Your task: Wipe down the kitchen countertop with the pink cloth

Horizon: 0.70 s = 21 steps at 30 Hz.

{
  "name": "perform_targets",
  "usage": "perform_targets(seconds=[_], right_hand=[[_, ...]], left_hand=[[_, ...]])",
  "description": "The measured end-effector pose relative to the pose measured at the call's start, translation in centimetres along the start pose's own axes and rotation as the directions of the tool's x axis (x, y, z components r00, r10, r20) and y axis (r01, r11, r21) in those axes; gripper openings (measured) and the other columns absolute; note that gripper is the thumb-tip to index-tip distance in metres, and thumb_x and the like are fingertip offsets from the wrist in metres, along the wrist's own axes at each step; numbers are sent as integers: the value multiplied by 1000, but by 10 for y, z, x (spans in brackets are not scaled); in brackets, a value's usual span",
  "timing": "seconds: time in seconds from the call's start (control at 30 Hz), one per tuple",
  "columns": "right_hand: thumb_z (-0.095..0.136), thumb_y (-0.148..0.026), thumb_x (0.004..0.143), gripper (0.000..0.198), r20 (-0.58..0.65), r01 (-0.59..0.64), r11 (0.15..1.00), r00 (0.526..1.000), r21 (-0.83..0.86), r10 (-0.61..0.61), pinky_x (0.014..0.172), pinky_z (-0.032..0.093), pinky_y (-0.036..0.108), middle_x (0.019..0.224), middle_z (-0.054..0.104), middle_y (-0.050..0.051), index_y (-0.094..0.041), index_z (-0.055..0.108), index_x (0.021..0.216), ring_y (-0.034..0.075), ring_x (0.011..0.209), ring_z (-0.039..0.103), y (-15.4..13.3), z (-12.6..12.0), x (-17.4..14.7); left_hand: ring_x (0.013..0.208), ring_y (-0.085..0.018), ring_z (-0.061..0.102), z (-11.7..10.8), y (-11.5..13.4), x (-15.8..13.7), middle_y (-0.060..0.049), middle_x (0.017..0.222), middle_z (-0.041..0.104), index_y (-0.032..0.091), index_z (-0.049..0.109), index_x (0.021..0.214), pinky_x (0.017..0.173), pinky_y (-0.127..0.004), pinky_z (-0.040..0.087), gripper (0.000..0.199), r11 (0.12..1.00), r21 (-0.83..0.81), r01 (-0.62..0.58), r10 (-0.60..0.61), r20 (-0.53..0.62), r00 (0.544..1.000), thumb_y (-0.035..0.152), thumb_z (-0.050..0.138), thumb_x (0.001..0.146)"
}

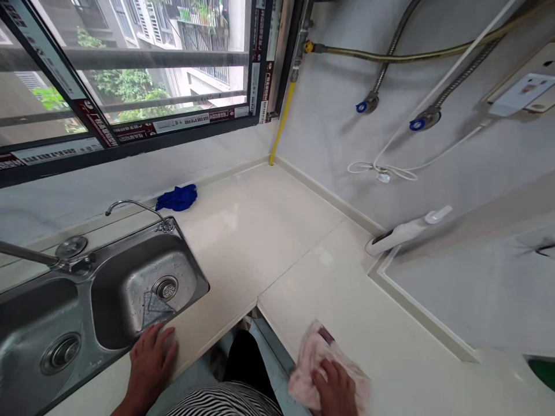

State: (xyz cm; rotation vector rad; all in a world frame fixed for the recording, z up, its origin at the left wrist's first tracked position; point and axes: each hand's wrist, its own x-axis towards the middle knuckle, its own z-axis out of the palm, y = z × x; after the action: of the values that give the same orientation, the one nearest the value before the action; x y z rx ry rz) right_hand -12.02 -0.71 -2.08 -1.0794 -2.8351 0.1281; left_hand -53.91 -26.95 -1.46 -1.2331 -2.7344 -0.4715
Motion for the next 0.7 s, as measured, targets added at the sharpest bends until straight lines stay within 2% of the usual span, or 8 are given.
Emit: perform_targets(seconds=[0.07,0.13,0.23,0.3,0.37,0.5,0.6,0.7], right_hand=[[70,-16,64,41,30,12,998,1000,-59,-11,93,38,51,129,56,14,-25,66,104,39,120,44,-38,-3,50],[71,-14,67,41,30,-27,995,999,-99,30,92,38,51,131,54,15,-23,64,106,39,120,42,-77,-4,101],[67,-14,77,53,7,-27,995,1000,-101,28,89,38,51,132,53,15,-23,57,128,37,114,44,-125,-4,164],[55,-13,87,54,-6,-9,995,1000,-95,8,88,38,51,131,55,16,-23,49,140,35,110,46,-143,-3,191],[46,-13,92,52,-13,14,997,1000,-77,-15,90,36,51,130,55,17,-21,46,144,34,111,46,-148,-2,204],[48,-20,95,47,-15,19,999,1000,-51,-20,91,36,48,133,54,14,-24,49,141,32,113,46,-143,1,206],[45,-23,97,45,-29,5,999,1000,-38,-6,89,38,46,134,54,13,-26,48,141,31,113,46,-138,-1,198],[43,-22,98,45,-54,-14,1000,998,-21,13,88,38,46,137,53,11,-30,47,142,29,113,46,-127,-5,173]], left_hand=[[131,-31,45,-1,2,1,-13,132,58,22,66,116,105,-49,37,38,1000,1,4,-4,0,1000,42,45,93],[131,-32,44,-3,4,2,-13,133,57,22,66,117,105,-50,37,38,1000,9,5,-5,9,1000,43,44,93],[130,-32,45,-6,6,4,-14,131,57,21,65,116,103,-50,38,39,1000,26,1,-1,4,1000,43,42,94],[129,-32,45,-8,7,6,-14,130,57,20,65,116,103,-49,38,39,999,34,2,-2,-10,1000,43,40,95],[128,-32,45,-11,9,8,-15,129,56,19,64,117,103,-49,38,41,999,49,5,-4,-15,1000,43,37,96],[127,-33,45,-17,15,15,-17,129,54,14,61,119,104,-50,38,48,995,99,13,-14,12,1000,44,30,98],[127,-34,46,-21,21,20,-18,129,54,12,59,121,104,-51,39,54,992,127,10,-13,21,1000,46,25,98],[125,-34,48,-25,26,22,-20,126,55,8,59,122,106,-50,38,61,990,140,-3,3,-5,1000,50,21,97]])
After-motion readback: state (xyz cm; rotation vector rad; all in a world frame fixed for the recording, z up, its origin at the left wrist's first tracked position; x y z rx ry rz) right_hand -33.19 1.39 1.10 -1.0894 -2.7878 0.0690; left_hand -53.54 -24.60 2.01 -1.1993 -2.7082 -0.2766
